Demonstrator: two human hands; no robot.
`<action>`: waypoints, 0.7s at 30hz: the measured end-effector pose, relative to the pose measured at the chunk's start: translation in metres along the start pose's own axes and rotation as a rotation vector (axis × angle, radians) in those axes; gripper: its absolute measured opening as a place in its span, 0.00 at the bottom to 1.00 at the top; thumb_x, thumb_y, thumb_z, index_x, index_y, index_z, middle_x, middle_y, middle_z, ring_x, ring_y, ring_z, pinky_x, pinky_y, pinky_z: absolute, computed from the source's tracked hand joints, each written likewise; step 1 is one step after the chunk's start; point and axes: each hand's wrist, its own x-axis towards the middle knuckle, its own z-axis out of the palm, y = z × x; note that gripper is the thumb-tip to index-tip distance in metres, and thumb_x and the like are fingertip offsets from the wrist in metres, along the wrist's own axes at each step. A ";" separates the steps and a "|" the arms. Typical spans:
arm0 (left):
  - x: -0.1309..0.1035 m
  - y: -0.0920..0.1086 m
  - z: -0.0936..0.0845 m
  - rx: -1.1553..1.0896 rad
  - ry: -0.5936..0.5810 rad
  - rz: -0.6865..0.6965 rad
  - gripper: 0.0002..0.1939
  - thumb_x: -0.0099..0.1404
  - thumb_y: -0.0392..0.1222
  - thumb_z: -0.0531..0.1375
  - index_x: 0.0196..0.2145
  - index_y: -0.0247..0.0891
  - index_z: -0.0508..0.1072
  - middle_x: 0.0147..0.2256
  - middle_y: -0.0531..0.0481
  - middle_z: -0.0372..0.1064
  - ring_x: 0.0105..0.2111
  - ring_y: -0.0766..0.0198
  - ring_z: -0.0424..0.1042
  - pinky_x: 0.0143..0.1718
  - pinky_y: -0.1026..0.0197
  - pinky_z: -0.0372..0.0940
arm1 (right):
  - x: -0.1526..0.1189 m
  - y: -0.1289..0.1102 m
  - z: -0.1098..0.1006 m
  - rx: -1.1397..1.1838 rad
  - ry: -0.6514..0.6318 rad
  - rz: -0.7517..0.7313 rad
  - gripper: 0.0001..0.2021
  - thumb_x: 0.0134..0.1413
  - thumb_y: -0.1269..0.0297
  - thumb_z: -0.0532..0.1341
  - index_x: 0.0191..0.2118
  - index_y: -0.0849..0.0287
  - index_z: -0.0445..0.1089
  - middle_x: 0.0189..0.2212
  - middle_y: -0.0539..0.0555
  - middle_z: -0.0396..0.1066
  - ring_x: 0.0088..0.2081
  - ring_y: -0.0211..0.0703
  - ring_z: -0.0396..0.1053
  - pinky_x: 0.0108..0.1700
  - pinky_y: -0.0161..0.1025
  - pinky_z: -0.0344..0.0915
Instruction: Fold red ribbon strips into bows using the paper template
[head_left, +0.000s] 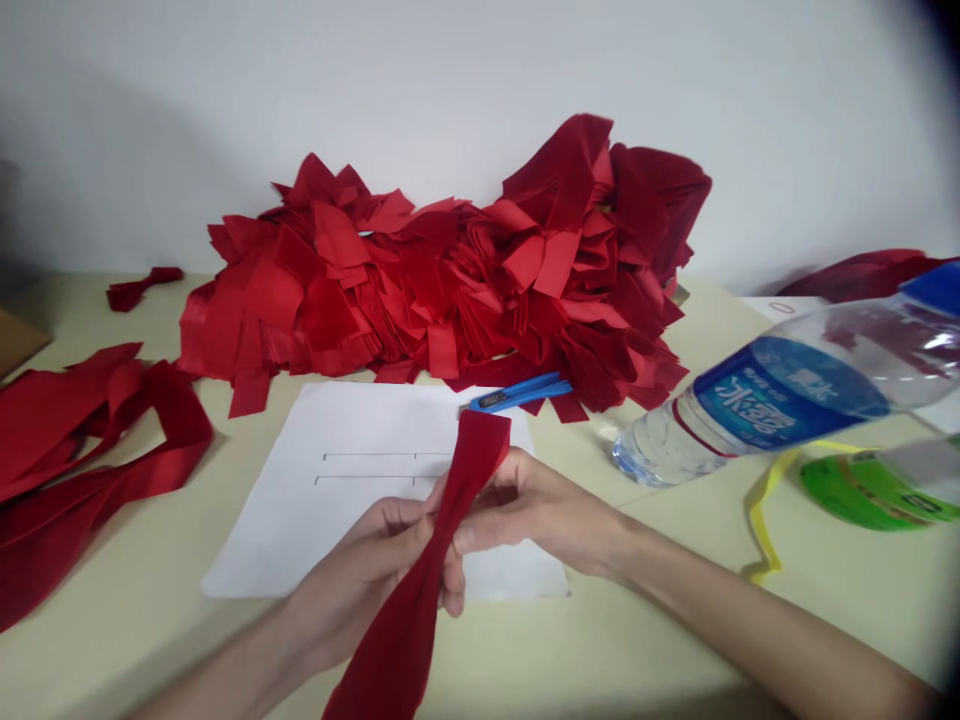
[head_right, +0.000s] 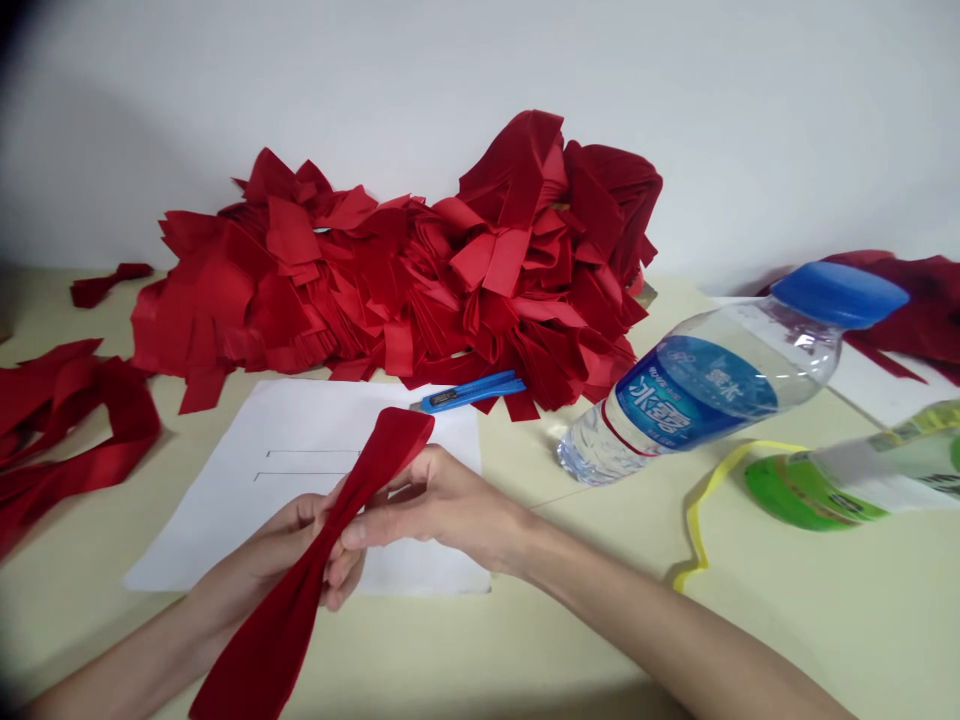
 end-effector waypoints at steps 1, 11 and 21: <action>0.000 0.000 -0.001 0.012 0.010 0.002 0.15 0.58 0.48 0.61 0.22 0.32 0.75 0.21 0.49 0.71 0.21 0.69 0.68 0.25 0.67 0.57 | 0.000 0.001 0.000 -0.001 0.025 -0.010 0.05 0.50 0.73 0.60 0.35 0.67 0.70 0.25 0.52 0.71 0.27 0.39 0.71 0.42 0.44 0.64; 0.000 0.004 -0.002 0.089 0.129 0.011 0.08 0.57 0.41 0.63 0.25 0.35 0.72 0.25 0.51 0.70 0.27 0.68 0.67 0.31 0.66 0.58 | -0.001 0.004 -0.007 -0.137 0.131 -0.018 0.05 0.46 0.71 0.64 0.32 0.66 0.73 0.26 0.51 0.71 0.29 0.34 0.69 0.36 0.34 0.65; -0.002 0.021 0.004 0.616 0.405 0.158 0.08 0.59 0.40 0.59 0.26 0.39 0.77 0.24 0.53 0.70 0.29 0.64 0.66 0.33 0.65 0.60 | 0.004 0.000 -0.008 -0.355 0.272 0.009 0.09 0.47 0.65 0.64 0.35 0.65 0.73 0.28 0.51 0.71 0.30 0.34 0.66 0.35 0.34 0.62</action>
